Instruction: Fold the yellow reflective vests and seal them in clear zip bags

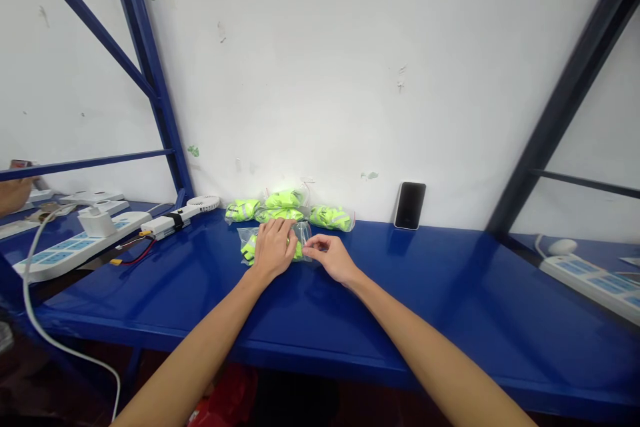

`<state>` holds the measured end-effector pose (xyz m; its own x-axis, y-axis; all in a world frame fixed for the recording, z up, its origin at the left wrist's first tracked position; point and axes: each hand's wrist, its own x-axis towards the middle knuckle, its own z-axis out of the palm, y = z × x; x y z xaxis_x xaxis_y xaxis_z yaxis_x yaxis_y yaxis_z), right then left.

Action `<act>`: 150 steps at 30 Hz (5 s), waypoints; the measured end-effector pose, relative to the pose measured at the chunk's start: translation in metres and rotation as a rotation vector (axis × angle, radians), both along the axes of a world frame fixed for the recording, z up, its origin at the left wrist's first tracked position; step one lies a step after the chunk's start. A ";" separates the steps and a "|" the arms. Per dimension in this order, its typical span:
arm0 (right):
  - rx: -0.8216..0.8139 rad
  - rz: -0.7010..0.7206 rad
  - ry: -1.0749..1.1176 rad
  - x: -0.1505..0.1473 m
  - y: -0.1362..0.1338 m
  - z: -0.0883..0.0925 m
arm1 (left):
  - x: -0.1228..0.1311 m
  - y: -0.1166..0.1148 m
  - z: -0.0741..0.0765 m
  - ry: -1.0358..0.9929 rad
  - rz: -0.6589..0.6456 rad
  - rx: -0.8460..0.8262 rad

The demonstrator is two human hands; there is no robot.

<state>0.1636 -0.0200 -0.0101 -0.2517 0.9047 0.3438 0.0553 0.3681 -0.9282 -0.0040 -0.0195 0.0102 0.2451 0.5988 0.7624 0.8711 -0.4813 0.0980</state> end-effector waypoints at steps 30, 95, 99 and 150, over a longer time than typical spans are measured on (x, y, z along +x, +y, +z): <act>0.123 -0.266 -0.116 0.008 0.012 -0.011 | 0.025 0.022 0.040 0.113 -0.124 -0.362; -0.038 -0.209 0.122 -0.008 0.011 -0.011 | 0.018 0.037 0.018 -0.169 -0.324 -0.308; 0.114 -0.269 -0.011 -0.007 0.006 -0.008 | 0.021 0.033 0.018 -0.125 -0.272 -0.295; 0.198 -0.250 -0.031 -0.001 0.009 0.000 | 0.022 0.019 0.025 -0.055 -0.409 -0.334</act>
